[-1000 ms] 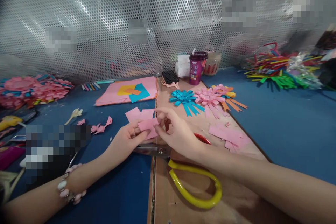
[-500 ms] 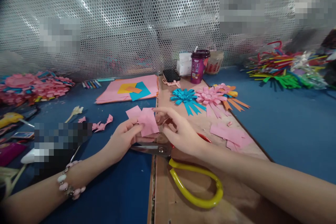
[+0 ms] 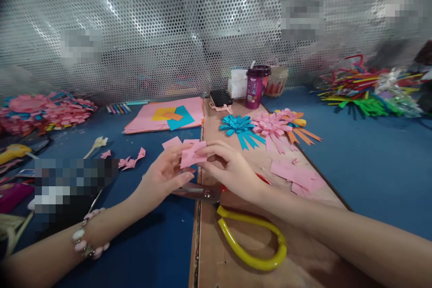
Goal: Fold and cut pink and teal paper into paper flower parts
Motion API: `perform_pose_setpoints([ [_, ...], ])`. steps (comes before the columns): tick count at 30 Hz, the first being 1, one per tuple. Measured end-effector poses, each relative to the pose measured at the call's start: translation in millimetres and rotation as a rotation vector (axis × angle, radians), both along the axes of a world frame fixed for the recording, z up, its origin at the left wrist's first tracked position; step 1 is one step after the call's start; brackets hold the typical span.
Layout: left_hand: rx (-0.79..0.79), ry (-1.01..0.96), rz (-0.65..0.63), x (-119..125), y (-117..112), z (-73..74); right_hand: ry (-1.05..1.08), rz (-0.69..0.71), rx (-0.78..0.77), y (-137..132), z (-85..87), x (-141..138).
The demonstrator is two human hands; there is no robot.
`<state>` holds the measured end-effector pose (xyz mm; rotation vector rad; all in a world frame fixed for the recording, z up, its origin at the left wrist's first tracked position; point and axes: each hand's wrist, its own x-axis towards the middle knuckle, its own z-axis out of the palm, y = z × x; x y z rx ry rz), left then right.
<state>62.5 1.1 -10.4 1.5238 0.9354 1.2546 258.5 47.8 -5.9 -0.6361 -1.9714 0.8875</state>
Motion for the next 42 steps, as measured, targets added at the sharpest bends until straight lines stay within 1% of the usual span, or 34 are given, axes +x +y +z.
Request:
perform_pose_setpoints([
  [2, 0.059, 0.100, 0.021, -2, 1, -4.8, 0.031, -0.002, -0.034, -2, 2.5, 0],
  [5, 0.148, 0.192, 0.119, -6, 3, -8.6, 0.055, 0.014, -0.051, -4, 4.2, 0],
  [9, 0.213, 0.272, 0.205, -8, 3, -2.6, 0.037, 0.008, -0.046, -3, 3.0, -1],
  [13, 0.192, 0.267, 0.246, -6, 1, 3.3, 0.053, 0.024, -0.076, -3, 1.3, -2],
  [16, 0.103, 0.212, 0.227, -4, -1, 1.4, 0.062, 0.013, -0.136, -4, -0.1, -2],
  [20, 0.034, 0.135, 0.202, -4, -2, -1.6, 0.101, -0.042, -0.149, -3, -2.1, -3],
  [23, 0.027, 0.192, 0.192, -3, -3, 1.2, 0.082, -0.015, -0.182, -3, -1.3, -4],
  [26, 0.041, 0.244, 0.218, -2, -3, 5.2, 0.068, 0.021, -0.229, -4, -0.2, -4],
  [29, 0.048, 0.255, 0.234, -1, -3, 7.6, 0.074, 0.029, -0.265, -3, -1.3, -5],
  [32, 0.039, 0.261, 0.237, 0, -4, 8.6, 0.082, 0.040, -0.270, -1, -3.6, -5],
  [35, 0.036, 0.264, 0.237, 0, -4, 8.1, 0.074, 0.060, -0.272, 0, -4.7, -4],
  [42, 0.031, 0.273, 0.226, -3, 0, 0.9, 0.038, 0.033, -0.243, 2, -5.3, -5],
])
